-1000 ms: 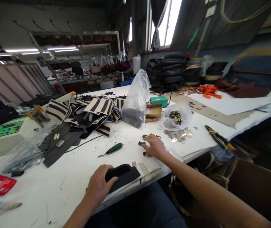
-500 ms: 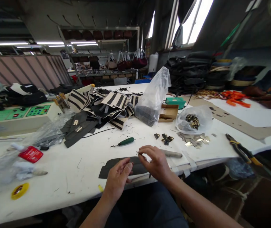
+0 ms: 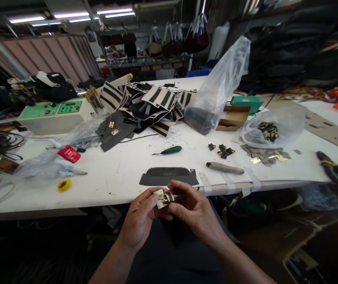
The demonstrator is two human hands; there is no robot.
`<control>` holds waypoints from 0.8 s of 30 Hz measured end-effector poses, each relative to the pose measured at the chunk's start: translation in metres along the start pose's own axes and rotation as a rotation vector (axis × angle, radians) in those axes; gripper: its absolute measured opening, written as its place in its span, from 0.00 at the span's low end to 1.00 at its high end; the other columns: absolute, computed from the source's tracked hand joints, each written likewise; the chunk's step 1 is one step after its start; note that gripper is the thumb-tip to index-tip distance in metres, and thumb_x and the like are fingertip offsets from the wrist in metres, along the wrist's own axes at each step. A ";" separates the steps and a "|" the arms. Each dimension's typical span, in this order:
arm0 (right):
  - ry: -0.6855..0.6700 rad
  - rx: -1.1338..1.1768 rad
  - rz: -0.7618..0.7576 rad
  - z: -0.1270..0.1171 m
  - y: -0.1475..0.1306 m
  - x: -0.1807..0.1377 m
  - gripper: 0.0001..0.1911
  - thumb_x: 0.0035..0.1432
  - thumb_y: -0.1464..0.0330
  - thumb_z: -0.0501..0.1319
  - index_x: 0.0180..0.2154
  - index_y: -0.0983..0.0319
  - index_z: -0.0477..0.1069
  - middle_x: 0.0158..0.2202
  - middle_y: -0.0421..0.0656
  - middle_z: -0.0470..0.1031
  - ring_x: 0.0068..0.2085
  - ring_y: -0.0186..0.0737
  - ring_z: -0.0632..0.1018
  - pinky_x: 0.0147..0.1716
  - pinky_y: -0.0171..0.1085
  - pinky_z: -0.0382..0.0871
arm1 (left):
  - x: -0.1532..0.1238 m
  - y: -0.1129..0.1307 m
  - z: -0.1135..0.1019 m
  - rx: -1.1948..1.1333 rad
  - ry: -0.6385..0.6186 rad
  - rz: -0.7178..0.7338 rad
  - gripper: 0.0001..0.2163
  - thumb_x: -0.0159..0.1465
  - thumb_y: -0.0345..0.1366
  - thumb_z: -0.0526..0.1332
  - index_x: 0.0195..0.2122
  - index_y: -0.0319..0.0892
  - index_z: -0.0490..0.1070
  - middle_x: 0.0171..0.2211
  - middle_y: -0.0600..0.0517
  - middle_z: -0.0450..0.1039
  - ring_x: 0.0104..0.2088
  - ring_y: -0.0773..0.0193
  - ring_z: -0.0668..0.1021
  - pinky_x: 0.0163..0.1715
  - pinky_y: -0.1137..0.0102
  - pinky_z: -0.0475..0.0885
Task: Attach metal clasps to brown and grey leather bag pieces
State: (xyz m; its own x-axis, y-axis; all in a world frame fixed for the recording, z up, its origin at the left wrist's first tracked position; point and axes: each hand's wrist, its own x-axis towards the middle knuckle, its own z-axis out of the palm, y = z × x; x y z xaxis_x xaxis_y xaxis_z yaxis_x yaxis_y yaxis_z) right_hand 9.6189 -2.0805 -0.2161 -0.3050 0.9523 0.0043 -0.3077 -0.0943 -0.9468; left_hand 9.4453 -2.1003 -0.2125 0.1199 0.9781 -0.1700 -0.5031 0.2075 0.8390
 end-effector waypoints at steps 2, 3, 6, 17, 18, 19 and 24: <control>-0.061 0.120 0.085 0.004 -0.002 -0.003 0.20 0.57 0.63 0.74 0.50 0.56 0.77 0.40 0.42 0.81 0.36 0.40 0.80 0.38 0.41 0.78 | -0.005 0.003 -0.002 0.000 -0.046 -0.005 0.12 0.70 0.40 0.63 0.49 0.40 0.79 0.42 0.45 0.81 0.35 0.60 0.81 0.32 0.66 0.80; -0.070 0.155 0.101 0.005 -0.002 -0.005 0.18 0.57 0.62 0.75 0.48 0.57 0.78 0.36 0.41 0.81 0.34 0.39 0.80 0.36 0.40 0.78 | -0.007 0.003 -0.003 0.008 -0.061 -0.009 0.12 0.70 0.40 0.63 0.49 0.40 0.79 0.41 0.45 0.81 0.34 0.60 0.81 0.32 0.66 0.80; -0.026 0.174 0.105 0.007 -0.002 -0.008 0.16 0.54 0.64 0.76 0.45 0.58 0.80 0.36 0.41 0.81 0.36 0.38 0.81 0.38 0.38 0.77 | -0.011 0.005 -0.006 0.047 -0.077 -0.012 0.12 0.70 0.39 0.62 0.51 0.41 0.78 0.42 0.45 0.81 0.35 0.59 0.81 0.30 0.66 0.80; 0.005 0.324 0.080 -0.001 0.006 -0.011 0.18 0.49 0.67 0.79 0.42 0.58 0.80 0.37 0.38 0.81 0.38 0.36 0.81 0.42 0.36 0.79 | -0.013 0.008 -0.004 0.215 -0.038 0.026 0.14 0.67 0.41 0.67 0.50 0.41 0.79 0.39 0.46 0.80 0.34 0.61 0.80 0.30 0.66 0.80; 0.011 0.330 0.084 -0.001 0.007 -0.011 0.18 0.49 0.67 0.79 0.42 0.58 0.80 0.37 0.39 0.82 0.38 0.36 0.81 0.42 0.37 0.79 | -0.013 0.008 -0.004 0.221 -0.035 0.035 0.14 0.66 0.42 0.68 0.49 0.41 0.79 0.38 0.47 0.80 0.33 0.61 0.80 0.30 0.66 0.81; 0.016 0.334 0.091 -0.002 0.009 -0.011 0.19 0.48 0.66 0.79 0.42 0.59 0.80 0.37 0.39 0.82 0.38 0.37 0.81 0.42 0.37 0.79 | -0.013 0.008 -0.004 0.225 -0.032 0.039 0.14 0.66 0.42 0.68 0.49 0.40 0.79 0.38 0.47 0.80 0.33 0.61 0.80 0.29 0.66 0.81; 0.040 0.343 0.088 -0.003 0.012 -0.012 0.21 0.48 0.66 0.79 0.44 0.59 0.79 0.37 0.40 0.81 0.38 0.36 0.81 0.42 0.37 0.79 | -0.013 0.007 -0.002 0.235 -0.022 0.044 0.14 0.65 0.41 0.70 0.49 0.41 0.79 0.38 0.47 0.80 0.32 0.62 0.81 0.29 0.67 0.81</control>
State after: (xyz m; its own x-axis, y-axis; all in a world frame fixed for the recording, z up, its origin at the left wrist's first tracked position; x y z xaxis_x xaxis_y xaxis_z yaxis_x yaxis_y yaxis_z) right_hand 9.6217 -2.0922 -0.2287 -0.3107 0.9461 -0.0915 -0.5689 -0.2622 -0.7795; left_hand 9.4387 -2.1119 -0.2055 0.1219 0.9850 -0.1218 -0.2956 0.1531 0.9429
